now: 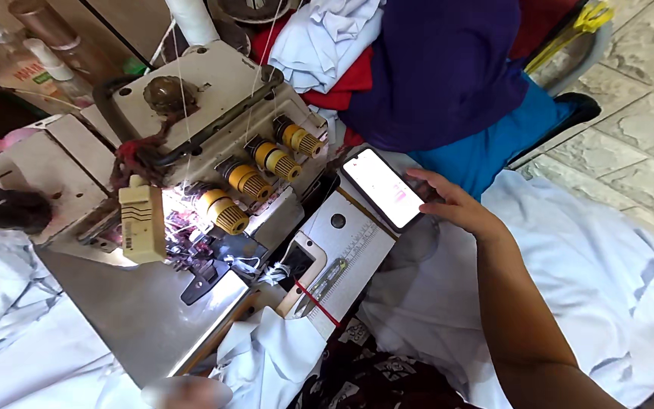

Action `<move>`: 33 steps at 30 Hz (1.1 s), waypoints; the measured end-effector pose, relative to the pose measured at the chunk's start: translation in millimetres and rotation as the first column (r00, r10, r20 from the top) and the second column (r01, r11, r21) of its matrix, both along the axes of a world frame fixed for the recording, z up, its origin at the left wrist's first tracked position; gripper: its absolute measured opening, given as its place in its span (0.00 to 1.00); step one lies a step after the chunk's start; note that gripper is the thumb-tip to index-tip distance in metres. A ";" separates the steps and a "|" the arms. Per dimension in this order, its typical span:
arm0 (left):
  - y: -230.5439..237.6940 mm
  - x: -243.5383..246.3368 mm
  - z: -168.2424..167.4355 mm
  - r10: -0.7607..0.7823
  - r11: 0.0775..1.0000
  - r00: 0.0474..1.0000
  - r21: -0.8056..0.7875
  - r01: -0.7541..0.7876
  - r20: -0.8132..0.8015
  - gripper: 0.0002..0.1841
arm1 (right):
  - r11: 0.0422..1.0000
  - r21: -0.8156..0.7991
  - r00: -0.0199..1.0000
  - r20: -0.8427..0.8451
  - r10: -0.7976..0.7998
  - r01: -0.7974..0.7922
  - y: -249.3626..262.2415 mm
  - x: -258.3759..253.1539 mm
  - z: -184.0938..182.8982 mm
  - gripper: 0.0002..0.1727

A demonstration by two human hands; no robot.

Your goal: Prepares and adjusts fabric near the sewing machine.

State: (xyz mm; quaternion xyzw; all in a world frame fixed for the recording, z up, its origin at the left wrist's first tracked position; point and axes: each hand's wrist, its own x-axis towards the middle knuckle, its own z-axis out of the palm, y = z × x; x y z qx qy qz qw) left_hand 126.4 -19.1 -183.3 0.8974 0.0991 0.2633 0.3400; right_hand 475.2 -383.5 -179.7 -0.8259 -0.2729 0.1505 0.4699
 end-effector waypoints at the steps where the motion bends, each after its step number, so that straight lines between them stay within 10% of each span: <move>1: 0.0 0.0 0.1 0.003 1.000 1.000 0.005 -0.003 -0.002 0.24 | 1.000 0.006 1.000 -0.020 0.007 -0.006 -1.3 0.3 -0.8 0.42; 18: 5.5 -2.0 3.7 -0.033 0.997 0.999 -0.065 0.033 -0.004 0.23 | 0.994 0.055 0.992 0.069 -0.103 0.099 -0.1 -7.0 -4.3 0.34; 23: 13.6 4.5 46.7 -0.092 0.995 0.995 -0.037 0.094 0.049 0.19 | 0.862 0.473 0.821 0.407 -0.399 0.184 33.4 -47.5 3.8 0.15; 26: 21.0 23.8 94.5 -0.103 0.980 0.992 0.175 0.089 0.072 0.20 | 0.804 0.576 0.953 0.301 -0.037 -0.150 84.3 -103.0 24.6 0.20; 29: 30.0 44.0 143.1 -0.091 0.910 0.996 0.406 0.084 -0.001 0.19 | 0.689 0.553 0.879 0.213 0.427 -0.469 143.6 -160.9 45.6 0.24; 33: 102.3 35.5 150.7 -0.175 0.965 0.984 0.194 0.178 -0.036 0.14 | 0.601 0.450 0.737 0.236 0.633 -0.661 187.7 -199.9 47.8 0.25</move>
